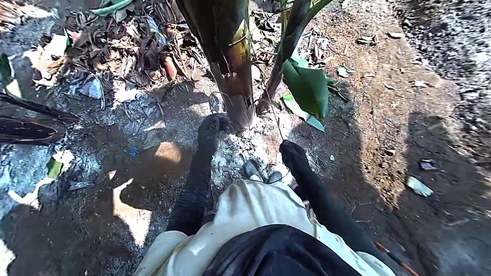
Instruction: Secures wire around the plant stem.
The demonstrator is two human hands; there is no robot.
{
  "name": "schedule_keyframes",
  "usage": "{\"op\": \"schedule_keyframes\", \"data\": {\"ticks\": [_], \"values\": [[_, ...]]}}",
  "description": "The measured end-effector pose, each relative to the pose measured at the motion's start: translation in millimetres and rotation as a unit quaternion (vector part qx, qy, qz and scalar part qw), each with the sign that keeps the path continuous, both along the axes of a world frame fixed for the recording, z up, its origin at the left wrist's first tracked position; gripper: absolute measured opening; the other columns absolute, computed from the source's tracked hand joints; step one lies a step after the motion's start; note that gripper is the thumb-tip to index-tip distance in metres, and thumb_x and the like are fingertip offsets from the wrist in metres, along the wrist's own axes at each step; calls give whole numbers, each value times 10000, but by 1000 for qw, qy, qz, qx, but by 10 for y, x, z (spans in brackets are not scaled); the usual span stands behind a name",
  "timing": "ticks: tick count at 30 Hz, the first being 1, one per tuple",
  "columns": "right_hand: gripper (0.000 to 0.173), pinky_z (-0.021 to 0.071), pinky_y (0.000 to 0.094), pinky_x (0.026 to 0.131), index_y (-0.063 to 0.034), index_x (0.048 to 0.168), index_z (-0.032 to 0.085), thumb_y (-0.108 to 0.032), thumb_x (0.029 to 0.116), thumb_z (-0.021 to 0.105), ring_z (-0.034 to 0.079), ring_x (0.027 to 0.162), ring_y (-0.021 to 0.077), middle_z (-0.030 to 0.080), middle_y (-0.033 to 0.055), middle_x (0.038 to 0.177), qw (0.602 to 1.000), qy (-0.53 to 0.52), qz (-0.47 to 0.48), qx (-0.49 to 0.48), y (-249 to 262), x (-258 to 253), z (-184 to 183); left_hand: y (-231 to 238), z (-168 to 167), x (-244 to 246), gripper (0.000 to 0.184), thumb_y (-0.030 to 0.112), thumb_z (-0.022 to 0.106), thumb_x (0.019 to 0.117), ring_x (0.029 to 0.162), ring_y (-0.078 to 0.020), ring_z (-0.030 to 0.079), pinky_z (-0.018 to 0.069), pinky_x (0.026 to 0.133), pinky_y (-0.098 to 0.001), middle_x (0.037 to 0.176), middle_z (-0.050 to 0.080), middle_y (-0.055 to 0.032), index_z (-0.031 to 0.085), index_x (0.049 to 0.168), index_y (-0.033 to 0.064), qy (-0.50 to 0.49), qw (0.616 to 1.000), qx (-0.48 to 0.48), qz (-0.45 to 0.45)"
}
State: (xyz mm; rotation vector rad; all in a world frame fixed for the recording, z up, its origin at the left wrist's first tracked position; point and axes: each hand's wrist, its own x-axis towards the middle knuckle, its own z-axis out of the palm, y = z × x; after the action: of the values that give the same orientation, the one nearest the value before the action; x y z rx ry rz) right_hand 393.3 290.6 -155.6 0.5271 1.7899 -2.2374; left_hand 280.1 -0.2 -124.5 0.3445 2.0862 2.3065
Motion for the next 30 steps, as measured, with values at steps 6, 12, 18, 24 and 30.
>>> {"op": "schedule_keyframes", "data": {"ticks": [6, 12, 18, 24, 30], "values": [[388, 304, 188, 412, -138, 765, 563, -271, 1091, 399, 337, 423, 21, 392, -85, 532, 999, -5, -20, -30, 47, 55, 38, -122, 180, 54, 497, 349, 165, 1126, 890, -169, 714, 604, 732, -317, 1004, 736, -24, 620, 1002, 193, -178, 956, 223, 61], [377, 332, 198, 408, -119, 848, 602, -308, 1098, 391, 356, 421, 31, 415, -74, 542, 999, 0, 12, -39, 149, 66, -76, -135, 465, 60, 512, 378, 137, 1118, 1061, -265, 701, 596, 804, -404, 1283, 688, -91, 608, 1058, 185, -194, 914, 350, 69], [422, 348, 201, 433, -68, 933, 671, -335, 1108, 394, 380, 446, 31, 454, -65, 566, 999, 26, 22, 13, 321, 112, -35, 100, 473, 122, 489, 396, 142, 1113, 1154, -345, 666, 569, 903, -479, 1277, 681, -143, 581, 1047, 190, -189, 913, 358, 59], [341, 381, 238, 488, -74, 1032, 717, -290, 1080, 458, 397, 490, 43, 445, -66, 586, 994, 48, -5, 98, 629, 653, -216, 387, 490, 122, 457, 384, 140, 1115, 1342, -410, 538, 485, 1032, -584, 1435, 576, -179, 537, 1104, 158, -214, 902, 369, 71], [339, 516, 246, 508, -94, 1361, 584, -196, 1064, 458, 560, 532, 86, 612, 0, 695, 990, 99, -104, 3, 1229, 1166, 244, 746, 452, 147, 510, 392, 163, 1113, 765, -192, 658, 577, 714, -371, 800, 646, -13, 612, 975, 193, -214, 914, 345, 20]]}}
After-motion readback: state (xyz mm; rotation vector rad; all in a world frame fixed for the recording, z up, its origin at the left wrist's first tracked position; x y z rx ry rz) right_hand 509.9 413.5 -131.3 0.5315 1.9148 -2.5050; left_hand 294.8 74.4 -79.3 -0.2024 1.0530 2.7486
